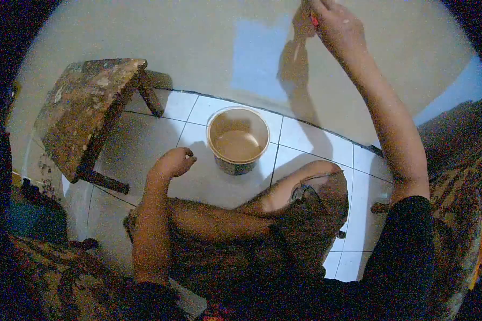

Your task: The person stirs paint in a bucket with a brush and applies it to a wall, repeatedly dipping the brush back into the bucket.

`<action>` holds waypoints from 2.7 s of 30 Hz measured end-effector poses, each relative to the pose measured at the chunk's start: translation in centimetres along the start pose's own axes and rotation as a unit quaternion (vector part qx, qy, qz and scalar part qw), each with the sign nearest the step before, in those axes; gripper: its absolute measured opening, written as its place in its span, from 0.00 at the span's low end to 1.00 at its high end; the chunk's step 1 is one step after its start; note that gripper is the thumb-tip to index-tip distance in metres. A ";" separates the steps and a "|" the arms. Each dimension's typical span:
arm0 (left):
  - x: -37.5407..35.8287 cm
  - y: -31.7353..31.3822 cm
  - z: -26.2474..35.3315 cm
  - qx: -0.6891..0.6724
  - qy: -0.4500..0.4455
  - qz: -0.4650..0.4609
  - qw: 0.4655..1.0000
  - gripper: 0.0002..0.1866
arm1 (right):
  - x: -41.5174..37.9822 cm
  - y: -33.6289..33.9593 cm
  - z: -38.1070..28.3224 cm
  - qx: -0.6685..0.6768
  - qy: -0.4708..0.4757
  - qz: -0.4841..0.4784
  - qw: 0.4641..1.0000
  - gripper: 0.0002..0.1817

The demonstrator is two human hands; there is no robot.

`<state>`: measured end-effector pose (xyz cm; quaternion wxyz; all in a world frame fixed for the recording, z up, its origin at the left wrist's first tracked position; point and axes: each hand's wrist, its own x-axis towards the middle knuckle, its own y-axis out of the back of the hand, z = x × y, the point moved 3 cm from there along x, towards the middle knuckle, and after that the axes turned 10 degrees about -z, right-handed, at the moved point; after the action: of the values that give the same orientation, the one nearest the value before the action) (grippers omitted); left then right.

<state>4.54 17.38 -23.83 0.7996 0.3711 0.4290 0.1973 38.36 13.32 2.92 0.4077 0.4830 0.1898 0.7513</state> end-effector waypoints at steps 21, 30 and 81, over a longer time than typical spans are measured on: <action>1.2 0.1 0.4 -0.005 -0.012 -0.035 0.999 0.19 | -10.2 -15.7 -6.9 0.104 0.030 -0.193 0.975 0.08; 0.7 0.8 0.7 0.012 -0.005 -0.025 1.000 0.18 | -8.5 -9.8 -5.8 0.033 -0.007 -0.057 0.998 0.09; 3.7 -0.4 0.7 0.001 -0.033 -0.017 0.999 0.17 | -16.0 -23.9 -10.7 0.266 0.016 -0.347 0.899 0.10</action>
<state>7.14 19.11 -25.90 0.8163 0.3710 0.4085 0.1708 42.37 15.93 -27.39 0.4954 0.4647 0.5450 0.4914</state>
